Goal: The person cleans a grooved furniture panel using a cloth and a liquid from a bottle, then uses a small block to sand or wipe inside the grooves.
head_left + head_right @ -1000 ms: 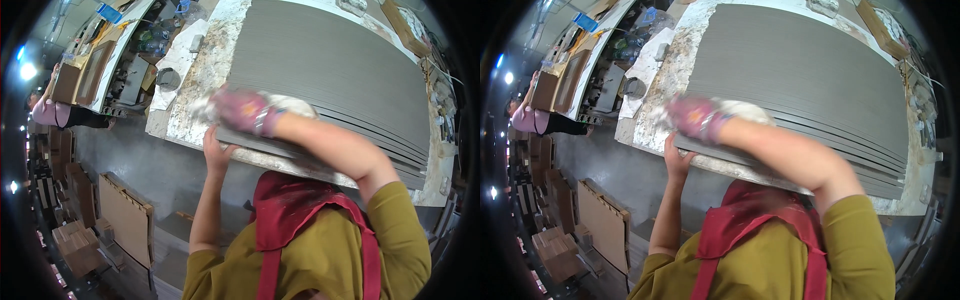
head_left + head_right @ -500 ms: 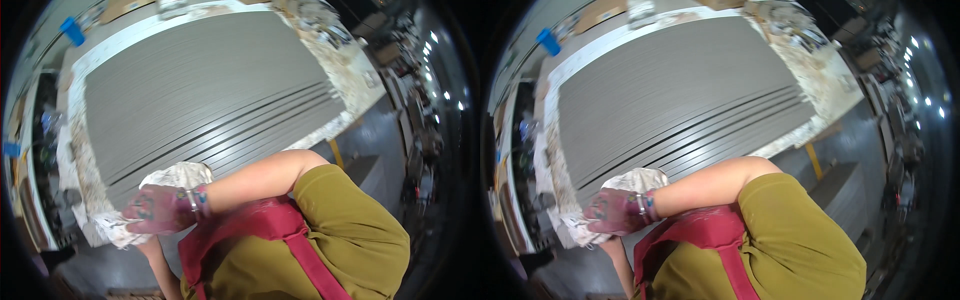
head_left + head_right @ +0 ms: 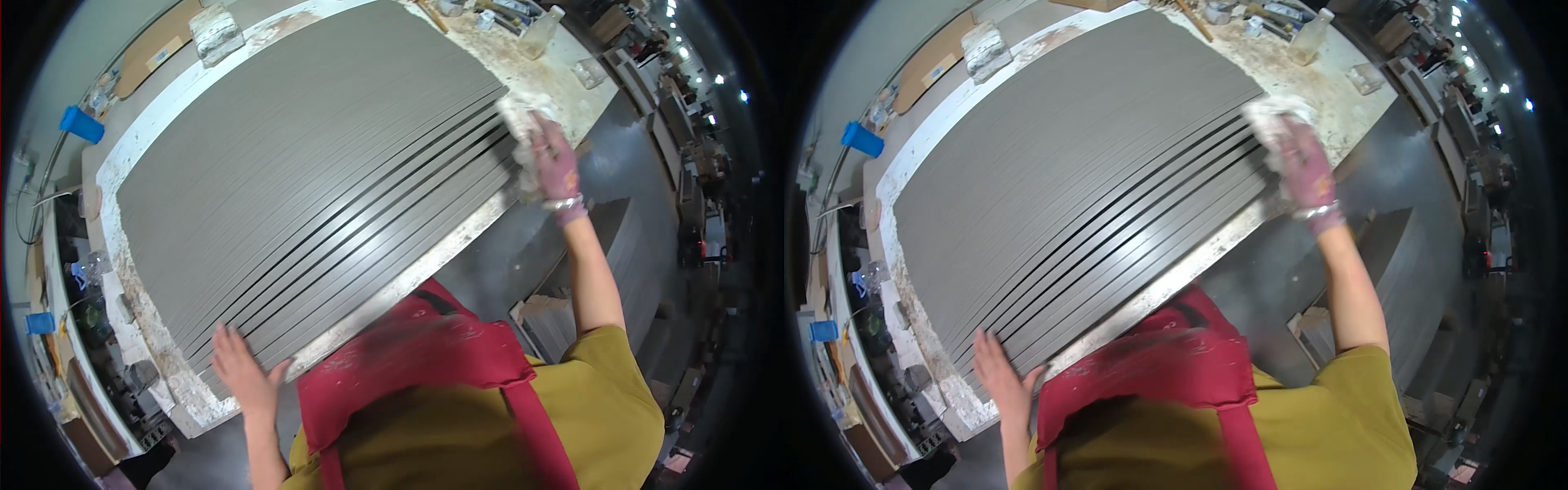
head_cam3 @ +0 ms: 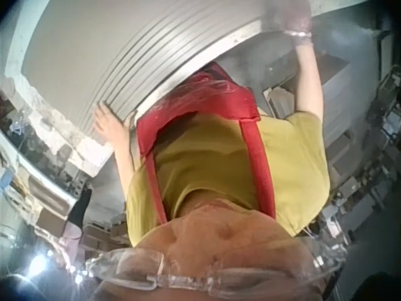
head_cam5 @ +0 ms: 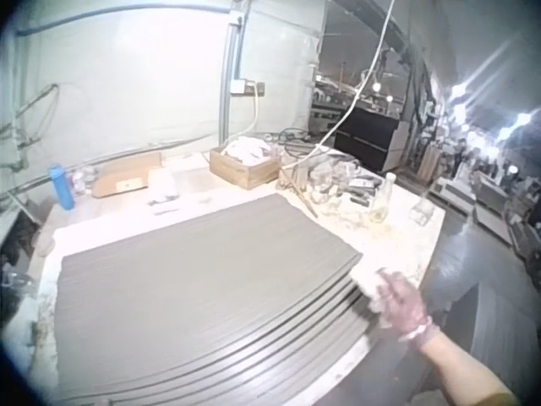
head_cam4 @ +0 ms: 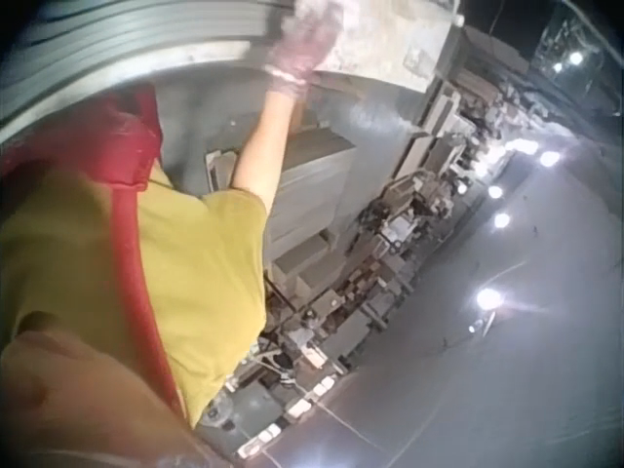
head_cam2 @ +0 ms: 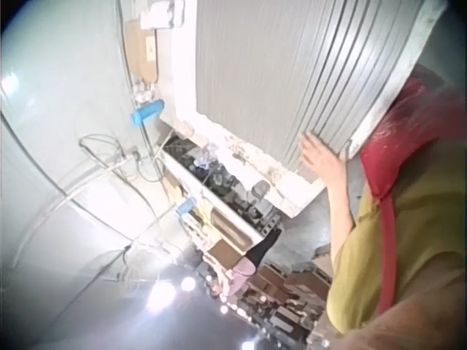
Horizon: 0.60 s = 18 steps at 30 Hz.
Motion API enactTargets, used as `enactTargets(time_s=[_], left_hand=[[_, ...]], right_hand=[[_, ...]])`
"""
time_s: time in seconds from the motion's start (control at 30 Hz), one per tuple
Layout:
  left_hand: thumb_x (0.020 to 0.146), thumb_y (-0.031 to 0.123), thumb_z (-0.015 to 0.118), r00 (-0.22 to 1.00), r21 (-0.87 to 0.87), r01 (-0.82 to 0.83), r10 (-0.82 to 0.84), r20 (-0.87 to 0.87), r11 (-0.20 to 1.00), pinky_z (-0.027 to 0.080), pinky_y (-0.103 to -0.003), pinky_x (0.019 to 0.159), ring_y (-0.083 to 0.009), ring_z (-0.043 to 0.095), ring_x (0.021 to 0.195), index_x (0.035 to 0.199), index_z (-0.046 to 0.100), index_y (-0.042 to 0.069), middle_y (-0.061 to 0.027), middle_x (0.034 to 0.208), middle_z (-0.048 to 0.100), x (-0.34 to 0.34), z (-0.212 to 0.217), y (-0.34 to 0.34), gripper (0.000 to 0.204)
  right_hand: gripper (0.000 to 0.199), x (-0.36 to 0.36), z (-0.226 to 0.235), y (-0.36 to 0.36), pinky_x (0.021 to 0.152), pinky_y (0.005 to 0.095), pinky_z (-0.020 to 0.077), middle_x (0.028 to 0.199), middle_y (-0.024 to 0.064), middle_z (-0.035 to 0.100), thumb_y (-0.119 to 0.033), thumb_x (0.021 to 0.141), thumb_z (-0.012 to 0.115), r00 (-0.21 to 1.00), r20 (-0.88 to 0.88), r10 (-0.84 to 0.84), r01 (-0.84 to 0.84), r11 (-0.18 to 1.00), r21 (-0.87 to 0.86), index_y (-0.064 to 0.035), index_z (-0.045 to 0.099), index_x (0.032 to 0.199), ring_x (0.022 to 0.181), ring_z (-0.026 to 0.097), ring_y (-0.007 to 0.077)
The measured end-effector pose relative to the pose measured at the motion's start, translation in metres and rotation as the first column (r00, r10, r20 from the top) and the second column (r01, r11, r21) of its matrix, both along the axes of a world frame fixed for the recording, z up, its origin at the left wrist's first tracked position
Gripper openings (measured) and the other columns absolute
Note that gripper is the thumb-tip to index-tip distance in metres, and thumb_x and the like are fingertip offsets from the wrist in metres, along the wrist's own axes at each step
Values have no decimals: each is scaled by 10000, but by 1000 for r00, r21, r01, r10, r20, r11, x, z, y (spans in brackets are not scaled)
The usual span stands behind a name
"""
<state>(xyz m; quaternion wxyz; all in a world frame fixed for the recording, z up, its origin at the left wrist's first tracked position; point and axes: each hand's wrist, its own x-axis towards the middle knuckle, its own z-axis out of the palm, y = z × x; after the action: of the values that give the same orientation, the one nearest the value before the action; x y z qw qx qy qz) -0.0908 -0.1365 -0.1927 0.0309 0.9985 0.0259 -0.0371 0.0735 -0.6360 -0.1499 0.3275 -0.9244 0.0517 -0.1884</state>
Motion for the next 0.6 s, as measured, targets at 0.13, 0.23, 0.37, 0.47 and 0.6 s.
enactTargets(time_s=[0.13, 0.23, 0.37, 0.47, 0.6], left_hand=[[621, 420, 802, 984, -42, 175, -176, -5, 984, 165, -510, 1117, -362, 211, 1400, 1418, 279, -30, -197, 1518, 221, 26, -13, -22, 1054], [625, 435, 795, 985, -54, 171, -171, 4, 984, 170, -515, 1114, -357, 226, 1397, 1425, 283, -12, -186, 1514, 240, 27, -14, -16, 1050], [598, 404, 809, 991, -51, 137, -136, 14, 989, 179, -503, 1112, -361, 227, 1394, 1434, 268, -3, -170, 1519, 239, 22, -16, -19, 1076], [592, 390, 822, 986, -75, 165, -163, 30, 983, 167, -515, 1115, -356, 220, 1400, 1436, 279, 18, -164, 1518, 245, 27, -22, -23, 1071], [590, 377, 823, 993, -62, 119, -120, -3, 991, 162, -521, 1113, -358, 216, 1399, 1417, 290, -13, -174, 1513, 247, 25, -15, -25, 1058]], right_hand=[[373, -41, -24, 171, 976, 463, 408, 1214, 75, 566, -226, 843, 561, 740, -153, 655, -639, 611, -467, -153, 590, 1208, 1137, 534, 257], [361, -60, -56, 179, 1004, 462, 392, 1246, 67, 569, -280, 831, 571, 741, -199, 642, -661, 642, -389, -170, 604, 1173, 1153, 534, 264], [562, 9, -87, 2, 940, 478, 406, 1286, 139, 508, 15, 693, 553, 971, -60, 232, -209, 696, -687, -119, 551, 1239, 1188, 464, 352], [346, 34, -85, -142, 922, 396, 452, 1071, 178, 622, -142, 898, 464, 925, 62, -374, 377, 925, -49, -61, 554, 1222, 1005, 584, 345], [464, 26, -15, -16, 1044, 422, 371, 1281, 172, 513, -109, 827, 549, 977, -194, -92, -80, 682, -727, -32, 512, 1283, 1198, 483, 336]])
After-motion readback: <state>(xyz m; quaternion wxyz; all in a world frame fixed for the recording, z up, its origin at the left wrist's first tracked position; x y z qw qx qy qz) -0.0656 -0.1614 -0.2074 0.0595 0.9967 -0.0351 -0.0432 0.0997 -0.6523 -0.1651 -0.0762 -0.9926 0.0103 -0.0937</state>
